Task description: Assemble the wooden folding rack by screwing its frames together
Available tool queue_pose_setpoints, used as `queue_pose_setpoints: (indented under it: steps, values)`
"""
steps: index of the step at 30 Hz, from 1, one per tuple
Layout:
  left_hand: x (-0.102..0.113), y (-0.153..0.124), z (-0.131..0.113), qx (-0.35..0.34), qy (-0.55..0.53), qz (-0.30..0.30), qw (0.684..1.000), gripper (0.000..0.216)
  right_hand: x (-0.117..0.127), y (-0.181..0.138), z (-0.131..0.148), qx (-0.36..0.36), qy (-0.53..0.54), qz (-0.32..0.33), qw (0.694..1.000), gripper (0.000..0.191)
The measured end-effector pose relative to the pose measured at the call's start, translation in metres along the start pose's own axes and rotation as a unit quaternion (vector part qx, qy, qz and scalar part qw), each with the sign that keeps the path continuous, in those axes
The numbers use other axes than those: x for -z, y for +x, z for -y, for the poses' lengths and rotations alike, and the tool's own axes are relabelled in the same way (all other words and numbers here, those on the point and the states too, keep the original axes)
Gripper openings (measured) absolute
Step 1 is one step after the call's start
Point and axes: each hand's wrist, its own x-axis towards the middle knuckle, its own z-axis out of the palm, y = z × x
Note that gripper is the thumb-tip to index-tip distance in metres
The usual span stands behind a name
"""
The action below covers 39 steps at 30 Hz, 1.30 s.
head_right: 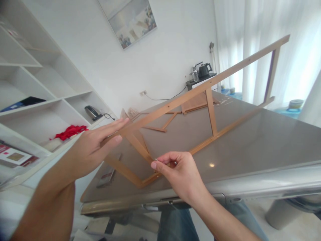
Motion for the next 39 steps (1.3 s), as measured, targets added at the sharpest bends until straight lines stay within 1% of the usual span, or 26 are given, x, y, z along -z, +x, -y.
queue_pose_setpoints:
  steps: [3,6,11,15,17,21,26,28,33,36,39]
  values:
    - [-0.001,0.000,-0.001,0.003,-0.001,0.000,1.000,0.056,0.001,0.000,0.000,-0.012,0.002,-0.004,1.000,0.035]
    - [-0.001,-0.001,-0.001,0.005,0.001,0.000,1.000,0.055,0.000,-0.001,0.001,-0.006,-0.016,-0.005,1.000,0.035]
    - [0.000,-0.002,0.000,0.011,-0.009,0.001,1.000,0.057,-0.003,-0.006,0.003,0.017,-0.046,-0.006,0.999,0.037]
    - [0.000,-0.002,0.000,0.011,-0.009,0.004,1.000,0.058,-0.004,-0.008,0.010,0.052,-0.046,-0.003,0.998,0.031]
    - [0.000,-0.001,-0.001,0.011,-0.009,0.003,1.000,0.058,-0.005,-0.008,0.014,0.055,-0.044,-0.017,0.997,0.029]
    - [0.000,-0.002,-0.002,0.014,-0.011,0.002,1.000,0.058,-0.009,-0.005,0.023,0.055,-0.020,-0.054,0.997,0.031]
    - [-0.001,-0.003,-0.001,0.012,-0.009,0.000,1.000,0.058,-0.016,-0.002,0.031,0.121,-0.024,-0.048,0.991,0.017]
    - [-0.001,-0.002,-0.001,0.011,-0.005,-0.002,1.000,0.058,-0.018,0.000,0.033,0.121,-0.016,-0.043,0.992,0.014]
    - [-0.001,-0.001,0.000,0.006,0.006,0.001,1.000,0.059,-0.022,0.004,0.041,0.101,0.007,-0.013,0.995,0.019]
    - [-0.001,-0.001,0.001,0.003,0.001,0.001,1.000,0.060,-0.023,0.006,0.044,0.114,0.020,-0.001,0.993,0.017]
    - [-0.001,-0.001,0.001,0.005,-0.001,0.001,1.000,0.059,-0.026,0.011,0.041,0.140,0.026,0.004,0.990,0.014]
